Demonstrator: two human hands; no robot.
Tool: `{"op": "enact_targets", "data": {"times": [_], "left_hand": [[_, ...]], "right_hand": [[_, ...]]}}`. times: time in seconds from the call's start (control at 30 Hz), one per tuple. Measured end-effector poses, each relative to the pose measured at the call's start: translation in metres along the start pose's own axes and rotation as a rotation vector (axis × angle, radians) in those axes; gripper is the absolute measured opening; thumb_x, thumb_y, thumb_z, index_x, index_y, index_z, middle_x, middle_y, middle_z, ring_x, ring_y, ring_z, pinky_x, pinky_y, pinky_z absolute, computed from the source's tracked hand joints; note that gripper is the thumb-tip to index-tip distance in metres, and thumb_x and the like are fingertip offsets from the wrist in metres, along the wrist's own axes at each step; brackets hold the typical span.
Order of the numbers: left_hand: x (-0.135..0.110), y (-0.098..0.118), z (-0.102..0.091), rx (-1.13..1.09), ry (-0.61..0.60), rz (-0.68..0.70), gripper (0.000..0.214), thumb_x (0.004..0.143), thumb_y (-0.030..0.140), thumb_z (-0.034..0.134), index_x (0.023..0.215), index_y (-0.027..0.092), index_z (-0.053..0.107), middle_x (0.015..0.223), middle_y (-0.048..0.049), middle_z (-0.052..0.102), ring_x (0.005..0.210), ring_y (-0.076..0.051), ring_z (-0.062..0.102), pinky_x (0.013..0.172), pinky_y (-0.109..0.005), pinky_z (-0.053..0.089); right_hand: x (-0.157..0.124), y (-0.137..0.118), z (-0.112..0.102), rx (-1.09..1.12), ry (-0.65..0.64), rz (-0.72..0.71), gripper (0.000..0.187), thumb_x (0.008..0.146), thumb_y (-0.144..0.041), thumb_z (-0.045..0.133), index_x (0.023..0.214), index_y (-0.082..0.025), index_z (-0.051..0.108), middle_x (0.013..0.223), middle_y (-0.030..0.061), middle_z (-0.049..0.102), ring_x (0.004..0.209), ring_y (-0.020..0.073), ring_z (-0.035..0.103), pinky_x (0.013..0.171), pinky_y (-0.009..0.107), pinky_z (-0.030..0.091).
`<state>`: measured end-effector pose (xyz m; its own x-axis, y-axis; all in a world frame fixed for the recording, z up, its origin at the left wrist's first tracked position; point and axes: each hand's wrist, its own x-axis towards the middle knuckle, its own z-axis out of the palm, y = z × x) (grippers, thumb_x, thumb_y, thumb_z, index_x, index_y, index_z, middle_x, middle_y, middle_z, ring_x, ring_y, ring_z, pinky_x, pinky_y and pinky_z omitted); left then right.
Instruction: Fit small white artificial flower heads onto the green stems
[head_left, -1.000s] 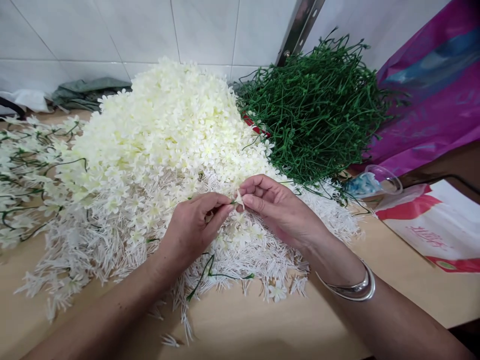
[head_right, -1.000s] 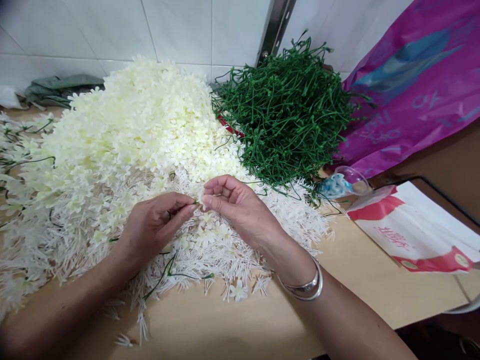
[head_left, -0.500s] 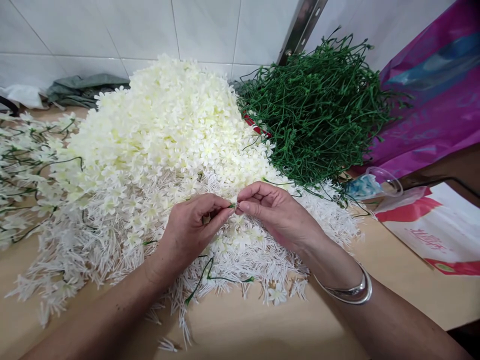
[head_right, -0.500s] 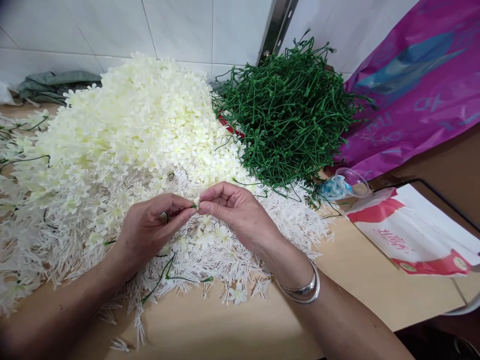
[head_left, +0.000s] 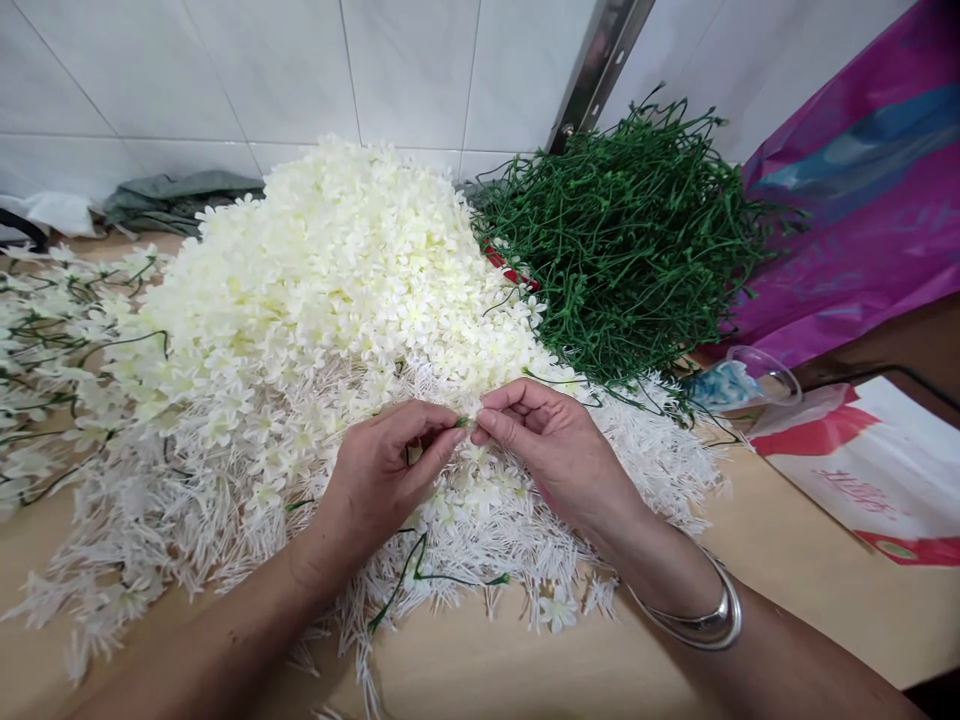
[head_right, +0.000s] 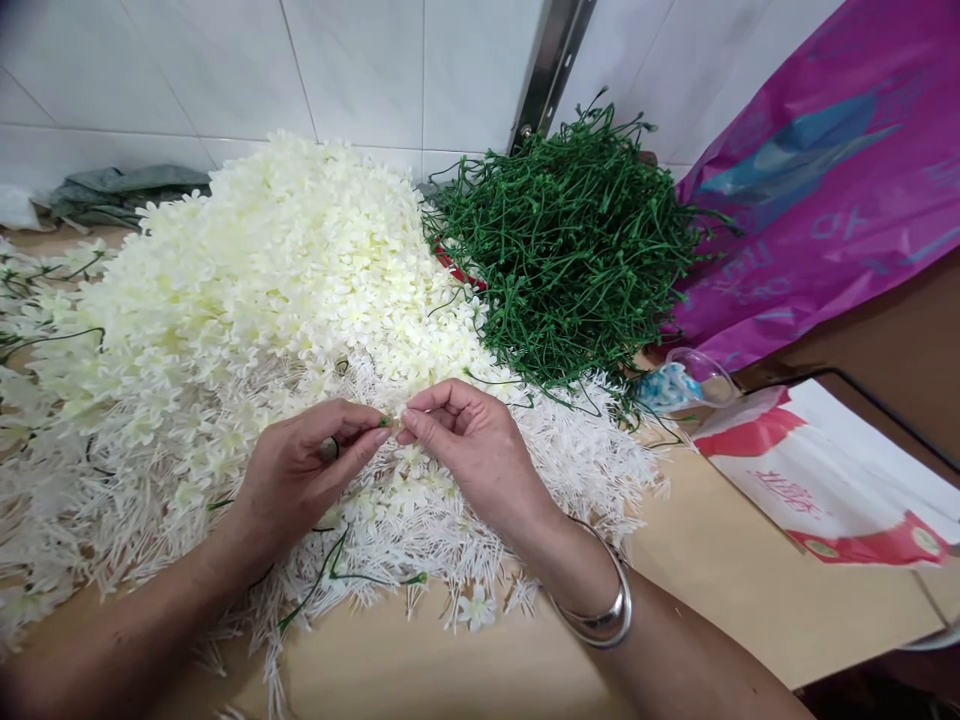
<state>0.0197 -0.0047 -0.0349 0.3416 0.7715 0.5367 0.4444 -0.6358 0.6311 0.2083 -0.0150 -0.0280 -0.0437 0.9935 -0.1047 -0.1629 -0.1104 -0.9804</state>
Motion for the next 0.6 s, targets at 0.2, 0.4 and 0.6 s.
{"op": "enact_targets", "data": {"times": [0.2,0.4,0.6], "left_hand": [[-0.001,-0.002,0.000,-0.030,0.036,-0.061,0.004,0.094,0.018,0.069,0.091,0.019,0.072,0.077,-0.0004,0.076,0.061,-0.011,0.066,0.056,-0.020,0.051],[-0.002,-0.003,0.001,-0.044,0.016,-0.076,0.003,0.092,0.018,0.072,0.090,0.019,0.073,0.076,-0.0001,0.077,0.061,-0.011,0.066,0.057,-0.020,0.052],[-0.002,-0.003,0.001,-0.030,0.008,-0.045,0.003,0.093,0.017,0.070,0.092,0.020,0.072,0.077,0.0004,0.077,0.061,-0.011,0.066,0.055,-0.019,0.050]], "right_hand": [[-0.008,-0.005,0.003,-0.169,0.069,-0.217,0.015,0.082,-0.030,0.084,0.081,-0.024,0.071,0.077,0.0005,0.073,0.073,0.0161,0.067,0.072,0.033,0.055],[-0.013,-0.002,0.003,-0.349,0.110,-0.447,0.011,0.088,-0.017,0.077,0.085,-0.026,0.072,0.087,0.0011,0.075,0.086,0.0182,0.070,0.081,0.036,0.055],[-0.014,0.001,0.001,-0.424,0.071,-0.537,0.013,0.091,-0.015,0.075,0.088,-0.027,0.070,0.090,0.0011,0.075,0.088,0.0192,0.071,0.082,0.037,0.056]]}}
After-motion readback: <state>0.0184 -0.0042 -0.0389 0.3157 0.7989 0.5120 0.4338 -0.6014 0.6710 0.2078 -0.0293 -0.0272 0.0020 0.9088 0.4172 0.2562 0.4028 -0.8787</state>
